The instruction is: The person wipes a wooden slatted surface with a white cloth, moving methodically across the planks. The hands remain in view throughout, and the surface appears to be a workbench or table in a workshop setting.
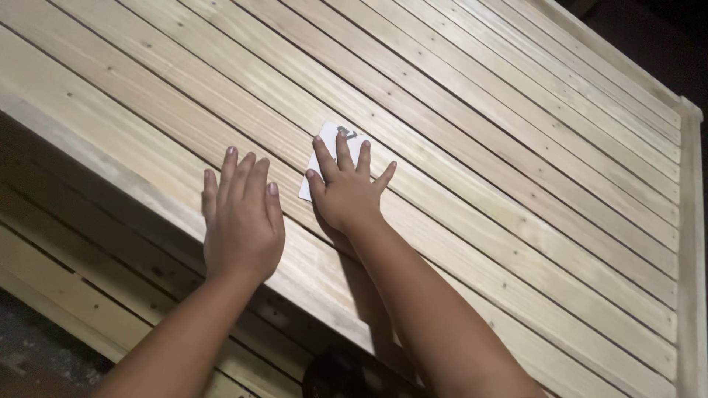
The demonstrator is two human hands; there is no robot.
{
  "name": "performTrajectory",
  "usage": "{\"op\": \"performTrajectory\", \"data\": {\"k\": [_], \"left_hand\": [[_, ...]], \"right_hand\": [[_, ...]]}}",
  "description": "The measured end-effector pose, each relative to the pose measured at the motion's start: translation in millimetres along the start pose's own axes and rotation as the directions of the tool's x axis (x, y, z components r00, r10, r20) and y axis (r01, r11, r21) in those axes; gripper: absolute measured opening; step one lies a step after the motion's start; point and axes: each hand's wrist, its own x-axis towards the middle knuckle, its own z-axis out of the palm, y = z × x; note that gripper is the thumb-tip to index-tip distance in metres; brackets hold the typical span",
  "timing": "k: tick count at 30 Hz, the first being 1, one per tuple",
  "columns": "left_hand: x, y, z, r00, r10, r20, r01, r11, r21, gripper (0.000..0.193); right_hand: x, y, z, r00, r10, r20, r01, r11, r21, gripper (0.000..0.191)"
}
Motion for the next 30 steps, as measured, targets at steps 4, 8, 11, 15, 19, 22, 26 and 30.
{"op": "performTrajectory", "data": {"k": [4, 8, 11, 15, 19, 22, 26, 30], "left_hand": [[1, 2, -1, 1.0, 0.004, 0.004, -0.004, 1.0, 0.016, 0.047], [4, 4, -2, 1.0, 0.016, 0.024, -0.017, 0.999, 0.031, 0.046], [4, 4, -2, 0.999, 0.023, 0.028, -0.024, 0.999, 0.036, 0.047], [3, 1, 1, 0.999, 0.022, 0.044, -0.024, 0.999, 0.036, 0.047], [2, -1, 2, 0.999, 0.025, 0.037, -0.026, 0.998, 0.05, 0.047], [2, 2, 1, 0.999, 0.034, 0.036, -0.035, 0.999, 0.042, 0.047], [3, 6, -3, 0.998, 0.044, 0.038, -0.047, 0.997, 0.068, 0.046], [3, 6, -3, 0.996, 0.026, 0.082, -0.033, 0.995, 0.091, 0.046]], "right_hand": [[-65, 7, 8, 0.989, -0.147, -0.025, 0.145, 0.986, -0.081, 0.063], [-111, 18, 11, 0.969, -0.106, 0.222, 0.115, 0.993, -0.028, 0.063], [-93, 15, 7, 0.981, -0.176, 0.08, 0.179, 0.983, -0.044, 0.062], [-24, 1, -1, 0.997, -0.08, 0.001, 0.08, 0.997, -0.013, 0.062], [1, -6, 0, 1.0, -0.015, -0.01, 0.015, 0.999, 0.031, 0.061], [-45, 3, 9, 0.996, -0.087, -0.01, 0.087, 0.996, -0.029, 0.062], [-105, 24, 10, 0.986, -0.076, 0.151, 0.084, 0.995, -0.046, 0.063], [-85, 27, 9, 0.992, -0.123, 0.01, 0.123, 0.992, -0.007, 0.06]]}}
